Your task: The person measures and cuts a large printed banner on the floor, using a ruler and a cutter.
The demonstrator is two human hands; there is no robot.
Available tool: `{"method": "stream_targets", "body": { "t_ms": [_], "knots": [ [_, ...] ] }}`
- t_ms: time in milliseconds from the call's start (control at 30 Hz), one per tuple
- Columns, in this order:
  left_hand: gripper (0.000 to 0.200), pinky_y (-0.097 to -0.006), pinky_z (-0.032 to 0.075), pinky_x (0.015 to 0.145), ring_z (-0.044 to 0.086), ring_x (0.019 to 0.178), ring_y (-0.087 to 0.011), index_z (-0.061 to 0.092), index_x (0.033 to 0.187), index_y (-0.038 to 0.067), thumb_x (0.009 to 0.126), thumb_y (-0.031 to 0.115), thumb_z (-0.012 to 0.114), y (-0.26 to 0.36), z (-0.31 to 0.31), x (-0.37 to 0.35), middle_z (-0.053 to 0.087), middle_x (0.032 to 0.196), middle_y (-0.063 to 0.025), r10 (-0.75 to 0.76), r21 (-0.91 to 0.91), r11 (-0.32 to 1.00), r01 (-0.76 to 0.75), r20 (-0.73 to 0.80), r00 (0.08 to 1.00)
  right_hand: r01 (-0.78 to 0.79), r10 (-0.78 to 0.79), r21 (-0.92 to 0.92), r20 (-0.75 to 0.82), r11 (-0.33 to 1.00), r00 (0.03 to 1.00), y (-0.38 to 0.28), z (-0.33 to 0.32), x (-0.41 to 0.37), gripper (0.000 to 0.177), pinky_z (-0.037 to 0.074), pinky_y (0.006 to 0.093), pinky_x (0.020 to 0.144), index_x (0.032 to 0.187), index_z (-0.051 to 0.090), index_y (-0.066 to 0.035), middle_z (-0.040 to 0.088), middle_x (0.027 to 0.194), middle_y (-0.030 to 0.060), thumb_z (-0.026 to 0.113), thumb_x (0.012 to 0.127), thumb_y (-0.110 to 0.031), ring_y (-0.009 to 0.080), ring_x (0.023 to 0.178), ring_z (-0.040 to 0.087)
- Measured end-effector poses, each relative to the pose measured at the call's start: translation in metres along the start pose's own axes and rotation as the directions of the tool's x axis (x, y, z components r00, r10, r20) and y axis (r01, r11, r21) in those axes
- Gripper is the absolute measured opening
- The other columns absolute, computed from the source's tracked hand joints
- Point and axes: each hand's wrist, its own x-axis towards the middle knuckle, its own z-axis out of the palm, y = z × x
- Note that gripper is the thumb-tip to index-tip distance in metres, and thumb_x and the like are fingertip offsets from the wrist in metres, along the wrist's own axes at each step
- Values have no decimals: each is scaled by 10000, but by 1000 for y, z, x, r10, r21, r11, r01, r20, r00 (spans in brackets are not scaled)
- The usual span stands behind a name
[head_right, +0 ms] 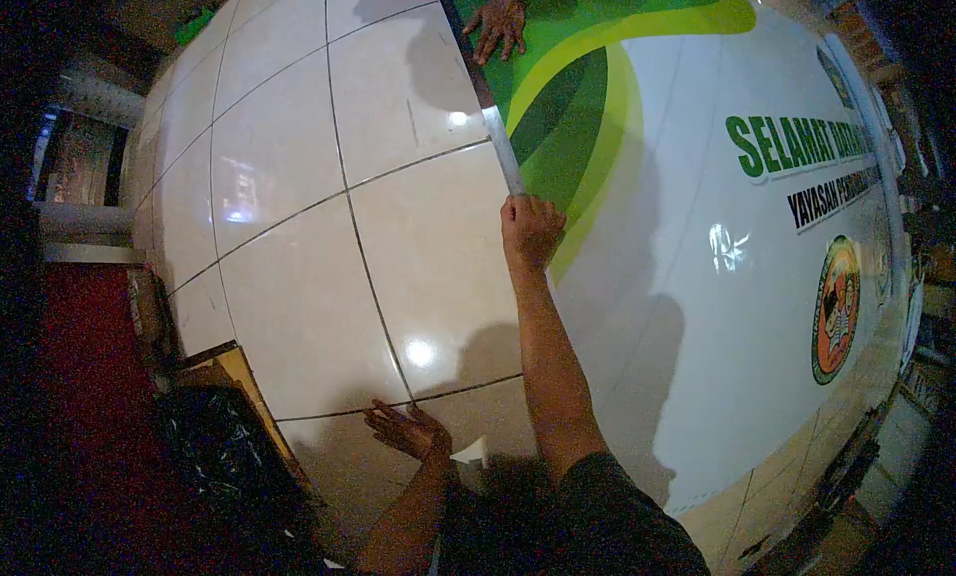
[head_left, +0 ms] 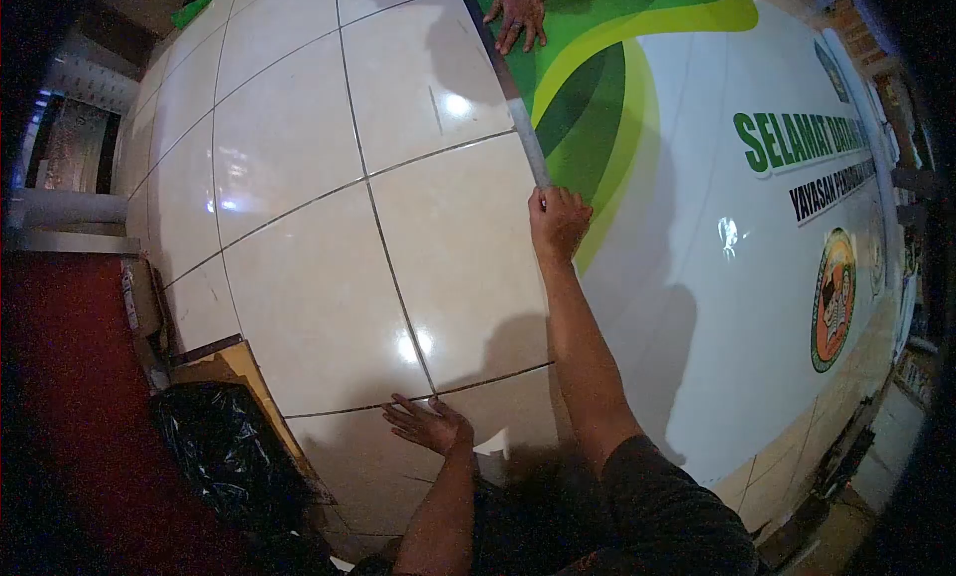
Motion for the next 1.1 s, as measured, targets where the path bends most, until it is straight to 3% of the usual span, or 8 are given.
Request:
{"method": "stream_targets", "body": {
  "t_ms": [333, 400, 500, 933, 1000, 1100],
  "knots": [
    [690, -569, 21, 1199, 44, 1507, -410, 115, 1579, 71, 1036, 466, 278, -6, 8, -2, 55, 1620, -258, 74, 4, 997, -74, -79, 994, -20, 18, -54, -52, 998, 998, 1, 4, 0, 188, 423, 460, 670, 691, 583, -149, 619, 716, 36, 727, 798, -203, 275, 724, 595],
    [676, -577, 32, 1195, 64, 1505, -412, 124, 1577, 60, 1047, 448, 283, -4, 7, -2, 91, 1617, -260, 84, 8, 996, -84, -94, 992, -40, 38, -64, -32, 997, 999, 2, 5, 0, 178, 424, 453, 689, 693, 585, -155, 626, 733, 27, 721, 797, -204, 264, 747, 597],
    [711, -577, 32, 1197, 43, 1509, -411, 118, 1580, 85, 1029, 510, 261, -5, 7, -1, 35, 1626, -246, 60, -28, 998, -63, -79, 995, -54, 54, -74, -13, 996, 998, 2, 5, -1, 173, 426, 457, 703, 695, 589, -156, 630, 743, 24, 718, 798, -207, 263, 756, 598],
    [681, -581, 38, 1193, 62, 1503, -420, 131, 1577, 74, 1038, 457, 293, -3, 2, -3, 76, 1621, -252, 94, -13, 995, -96, -106, 990, -79, 79, -23, 20, 997, 997, 1, 2, -1, 167, 415, 470, 732, 716, 601, -163, 629, 759, 20, 721, 809, -231, 271, 794, 597],
    [674, -573, 37, 1195, 70, 1505, -409, 143, 1574, 59, 1044, 445, 301, -2, 2, -3, 90, 1621, -249, 98, -14, 995, -101, -113, 989, -57, 56, -9, -36, 998, 998, 1, 1, 1, 206, 399, 464, 653, 713, 566, -138, 609, 726, 26, 731, 806, -218, 289, 734, 589],
    [671, -571, 40, 1197, 68, 1505, -409, 148, 1573, 59, 1043, 431, 323, -2, 3, -2, 90, 1622, -245, 82, 7, 997, -82, -101, 991, -54, 53, -12, -48, 998, 997, 2, 2, 0, 206, 401, 463, 654, 716, 568, -142, 599, 716, 24, 735, 803, -227, 285, 732, 589]
  ]
}}
